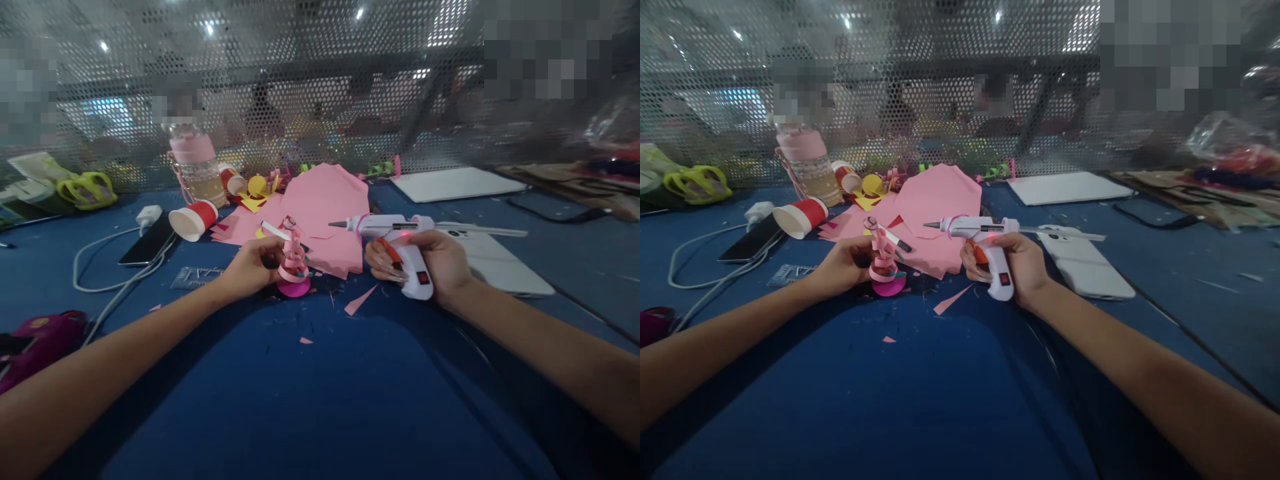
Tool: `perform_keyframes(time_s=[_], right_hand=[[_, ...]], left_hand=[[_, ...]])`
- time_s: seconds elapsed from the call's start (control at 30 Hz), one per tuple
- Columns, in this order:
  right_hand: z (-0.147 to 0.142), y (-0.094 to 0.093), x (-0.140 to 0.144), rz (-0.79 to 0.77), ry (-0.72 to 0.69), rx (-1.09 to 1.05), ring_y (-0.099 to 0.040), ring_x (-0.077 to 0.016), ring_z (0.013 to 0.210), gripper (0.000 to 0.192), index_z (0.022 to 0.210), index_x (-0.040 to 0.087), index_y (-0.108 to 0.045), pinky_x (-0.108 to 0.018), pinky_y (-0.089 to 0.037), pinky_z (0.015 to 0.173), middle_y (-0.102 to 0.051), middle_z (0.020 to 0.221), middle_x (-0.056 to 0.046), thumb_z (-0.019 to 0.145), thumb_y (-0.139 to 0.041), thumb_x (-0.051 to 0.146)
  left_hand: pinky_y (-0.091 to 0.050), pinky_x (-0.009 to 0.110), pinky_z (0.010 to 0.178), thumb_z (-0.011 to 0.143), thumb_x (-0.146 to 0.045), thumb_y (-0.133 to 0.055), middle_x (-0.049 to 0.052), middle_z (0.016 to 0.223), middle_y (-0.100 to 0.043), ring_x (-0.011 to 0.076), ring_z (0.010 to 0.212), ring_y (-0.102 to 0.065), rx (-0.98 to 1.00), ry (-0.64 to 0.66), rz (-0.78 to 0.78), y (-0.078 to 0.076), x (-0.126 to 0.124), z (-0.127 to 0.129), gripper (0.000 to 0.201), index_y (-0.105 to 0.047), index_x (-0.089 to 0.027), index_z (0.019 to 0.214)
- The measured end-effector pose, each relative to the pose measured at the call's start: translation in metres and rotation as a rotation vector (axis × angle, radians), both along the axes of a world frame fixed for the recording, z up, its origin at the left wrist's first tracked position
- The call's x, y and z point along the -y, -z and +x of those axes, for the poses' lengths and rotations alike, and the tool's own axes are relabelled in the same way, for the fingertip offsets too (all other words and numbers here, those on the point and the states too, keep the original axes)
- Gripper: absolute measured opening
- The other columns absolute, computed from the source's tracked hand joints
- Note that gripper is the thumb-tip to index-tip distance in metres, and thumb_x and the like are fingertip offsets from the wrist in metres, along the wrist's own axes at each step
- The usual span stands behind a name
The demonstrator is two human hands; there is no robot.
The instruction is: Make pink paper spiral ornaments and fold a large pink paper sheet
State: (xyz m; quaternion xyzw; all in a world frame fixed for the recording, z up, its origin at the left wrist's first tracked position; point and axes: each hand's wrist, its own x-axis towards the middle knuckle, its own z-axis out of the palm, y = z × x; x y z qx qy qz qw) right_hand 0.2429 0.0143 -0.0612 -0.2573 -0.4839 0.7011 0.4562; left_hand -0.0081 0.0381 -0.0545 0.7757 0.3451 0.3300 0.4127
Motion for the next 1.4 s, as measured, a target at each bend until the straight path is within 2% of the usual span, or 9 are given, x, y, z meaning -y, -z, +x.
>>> perform_keyframes(time_s=[0.2, 0.6, 0.8, 1.13, 1.4], right_hand=[[0.0004, -0.0012, 0.0005, -0.018, 0.010, 0.028, -0.028, -0.0105, 0.042, 0.021, 0.054, 0.015, -0.058, -0.026, -0.020, 0.041, -0.041, 0.051, -0.003, 0.061, -0.045, 0.031], [0.0004, -0.0007, 0.0006, -0.018, 0.009, 0.019, -0.030, -0.0095, 0.040, 0.021, 0.056, 0.014, -0.058, -0.027, -0.020, 0.041, -0.043, 0.052, -0.004, 0.061, -0.045, 0.030], [0.0003, -0.0017, 0.0015, -0.013, 0.005, 0.012, -0.031, -0.0091, 0.041, 0.022, 0.056, 0.013, -0.058, -0.026, -0.021, 0.040, -0.043, 0.052, -0.004, 0.063, -0.043, 0.028], [0.0024, 0.0008, -0.0007, -0.004, -0.022, -0.022, -0.032, -0.0091, 0.039, 0.017, 0.060, 0.014, -0.054, -0.025, -0.023, 0.040, -0.047, 0.053, -0.004, 0.063, -0.043, 0.026], [0.0015, 0.0003, -0.0003, 0.012, 0.004, 0.023, -0.031, -0.0098, 0.042, 0.021, 0.055, 0.015, -0.056, -0.026, -0.021, 0.040, -0.041, 0.051, -0.003, 0.063, -0.043, 0.029]], left_hand=[[-0.046, 0.023, 0.066, 0.056, -0.023, -0.072, 0.002, 0.071, -0.062, 0.0118, 0.067, -0.057, 0.006, -0.029, -0.026, 0.0015, -0.0016, 0.0004, 0.033, -0.059, -0.011, 0.084], [-0.046, 0.022, 0.062, 0.058, -0.024, -0.072, 0.003, 0.072, -0.063, 0.0112, 0.064, -0.058, -0.022, 0.020, -0.060, 0.0017, -0.0002, 0.0016, 0.038, -0.060, -0.010, 0.091], [-0.044, 0.020, 0.059, 0.058, -0.025, -0.071, 0.001, 0.068, -0.060, 0.0091, 0.060, -0.053, -0.090, -0.014, 0.034, -0.0022, 0.0025, 0.0031, 0.037, -0.061, -0.009, 0.090], [-0.042, 0.019, 0.055, 0.059, -0.026, -0.070, -0.001, 0.062, -0.057, 0.0078, 0.056, -0.049, -0.097, -0.006, 0.090, -0.0013, 0.0031, 0.0033, 0.033, -0.062, -0.010, 0.088], [-0.045, 0.022, 0.062, 0.061, -0.025, -0.069, 0.001, 0.067, -0.060, 0.0092, 0.061, -0.052, -0.087, -0.001, 0.138, -0.0017, 0.0023, 0.0013, 0.030, -0.062, -0.009, 0.086]])
